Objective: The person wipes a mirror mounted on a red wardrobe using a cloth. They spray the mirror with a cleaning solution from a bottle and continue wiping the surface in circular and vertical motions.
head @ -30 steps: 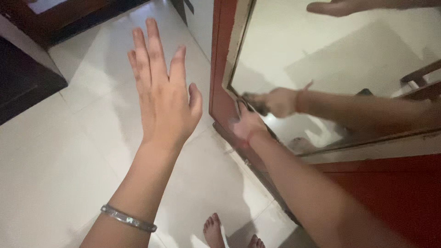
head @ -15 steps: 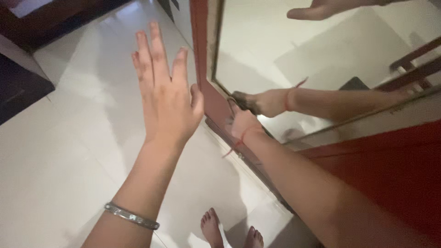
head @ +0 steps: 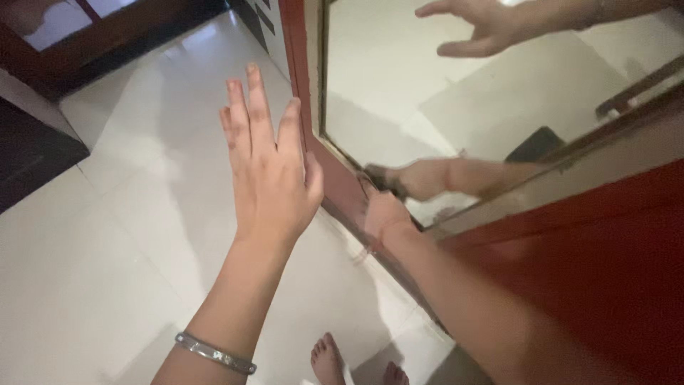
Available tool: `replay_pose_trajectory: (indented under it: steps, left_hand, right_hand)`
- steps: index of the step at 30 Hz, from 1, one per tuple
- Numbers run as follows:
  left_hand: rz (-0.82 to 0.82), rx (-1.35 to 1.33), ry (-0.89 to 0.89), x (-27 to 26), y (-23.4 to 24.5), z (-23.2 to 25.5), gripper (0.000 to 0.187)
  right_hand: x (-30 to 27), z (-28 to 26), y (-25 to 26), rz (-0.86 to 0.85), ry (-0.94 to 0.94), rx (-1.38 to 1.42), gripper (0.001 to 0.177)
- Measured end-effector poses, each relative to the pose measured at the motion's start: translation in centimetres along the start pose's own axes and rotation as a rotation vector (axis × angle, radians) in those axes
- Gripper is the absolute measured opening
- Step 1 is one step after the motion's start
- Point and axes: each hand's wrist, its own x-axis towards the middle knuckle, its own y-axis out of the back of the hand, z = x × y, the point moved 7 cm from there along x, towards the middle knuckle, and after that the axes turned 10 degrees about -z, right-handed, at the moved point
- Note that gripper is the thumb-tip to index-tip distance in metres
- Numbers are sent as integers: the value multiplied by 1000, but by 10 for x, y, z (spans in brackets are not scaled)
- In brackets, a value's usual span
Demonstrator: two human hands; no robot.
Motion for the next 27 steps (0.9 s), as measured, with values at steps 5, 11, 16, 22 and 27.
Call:
replay_pose_trajectory:
  steps: [5,11,16,22,27]
  left_hand:
    - [-30,-3,-9,-11,1,1,62]
    - [-4,19,22,-9,9,2,61]
    - [2,9,7,-10,-1,10,59]
    - [-14,-7,-11,-11,-4,22,60]
    - [-31,-25,-22,-9,-10,36,61]
  right_hand:
    - [-25,-2,-2,5,-60,94,77]
    - [-49,15,-12,46,-36,22,93]
    - [-28,3,-10,-76,-43,172,80]
    - [-76,45,-18,171,22,218,85]
    - [-65,45,-30,61,-99,146,82]
